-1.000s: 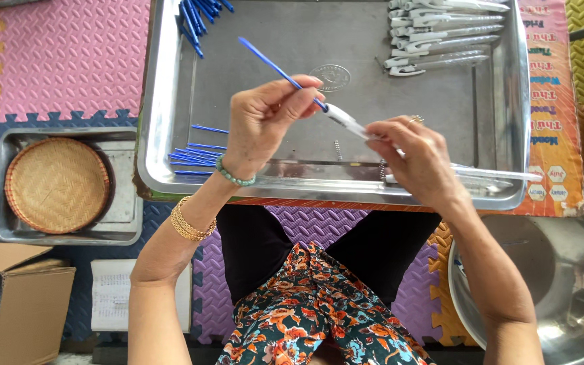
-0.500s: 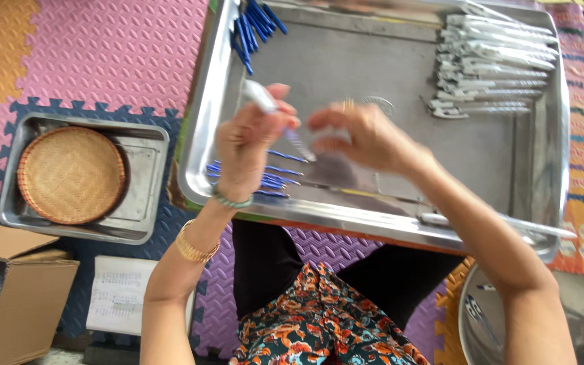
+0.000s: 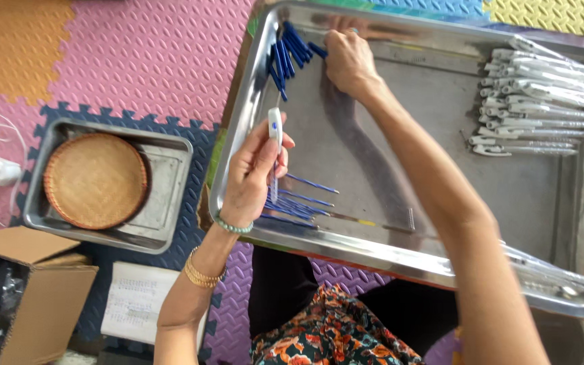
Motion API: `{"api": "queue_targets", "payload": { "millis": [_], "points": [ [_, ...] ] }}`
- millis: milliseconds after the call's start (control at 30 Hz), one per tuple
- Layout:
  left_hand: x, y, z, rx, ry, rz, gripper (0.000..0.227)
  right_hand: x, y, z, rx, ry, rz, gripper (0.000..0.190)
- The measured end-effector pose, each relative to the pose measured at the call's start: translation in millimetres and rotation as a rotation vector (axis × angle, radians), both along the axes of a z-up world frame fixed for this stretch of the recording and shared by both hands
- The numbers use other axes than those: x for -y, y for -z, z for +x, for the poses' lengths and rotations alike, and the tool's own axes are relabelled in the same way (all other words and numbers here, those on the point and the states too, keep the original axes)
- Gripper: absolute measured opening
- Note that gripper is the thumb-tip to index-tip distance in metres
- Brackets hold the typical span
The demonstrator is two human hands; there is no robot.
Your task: The person assembles ballpoint pens by hand, inserting ink refills into plastic barrels, adding springs, and snapping on caps while working over a metal tray.
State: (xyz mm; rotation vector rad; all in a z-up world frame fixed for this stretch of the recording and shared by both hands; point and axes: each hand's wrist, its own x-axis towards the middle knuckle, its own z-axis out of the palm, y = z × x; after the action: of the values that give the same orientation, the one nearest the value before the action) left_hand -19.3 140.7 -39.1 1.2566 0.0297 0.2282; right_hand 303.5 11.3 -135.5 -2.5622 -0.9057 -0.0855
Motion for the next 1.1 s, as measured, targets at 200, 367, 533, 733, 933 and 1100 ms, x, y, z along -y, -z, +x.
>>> {"api": "queue_targets", "payload": {
  "millis": [200, 367, 533, 733, 933, 1100],
  "points": [
    [10.6, 25.8, 3.5, 0.027, 0.177, -0.09, 0.054, 95.0, -101.0, -96.3, -0.533, -0.057, 0.123, 0.013],
    [39.8, 3.7, 3.3, 0.026, 0.328, -0.014, 0.059, 142.3, -204.2, -185.3, -0.814, -0.138, 0.64, 0.05],
    [60.5, -3.4, 0.7, 0.063, 0.508, -0.002, 0.055, 164.6, -220.5, -219.8, -0.697, -0.197, 0.774, 0.022],
    [79.2, -4.7, -5.8, 0.086, 0.521, 0.004, 0.049, 180.1, -224.2, -237.2, -0.604, -0.168, 0.72, 0.02],
    [86.0, -10.3, -10.3, 0.101, 0.544, -0.008, 0.049, 192.1, -226.0, -250.5, -0.577, -0.139, 0.746, 0.019],
    [90.0, -15.4, -12.9, 0.059, 0.559, 0.016, 0.049, 197.9, -223.5, -259.1, -0.553, -0.152, 0.792, 0.019]
  ]
}}
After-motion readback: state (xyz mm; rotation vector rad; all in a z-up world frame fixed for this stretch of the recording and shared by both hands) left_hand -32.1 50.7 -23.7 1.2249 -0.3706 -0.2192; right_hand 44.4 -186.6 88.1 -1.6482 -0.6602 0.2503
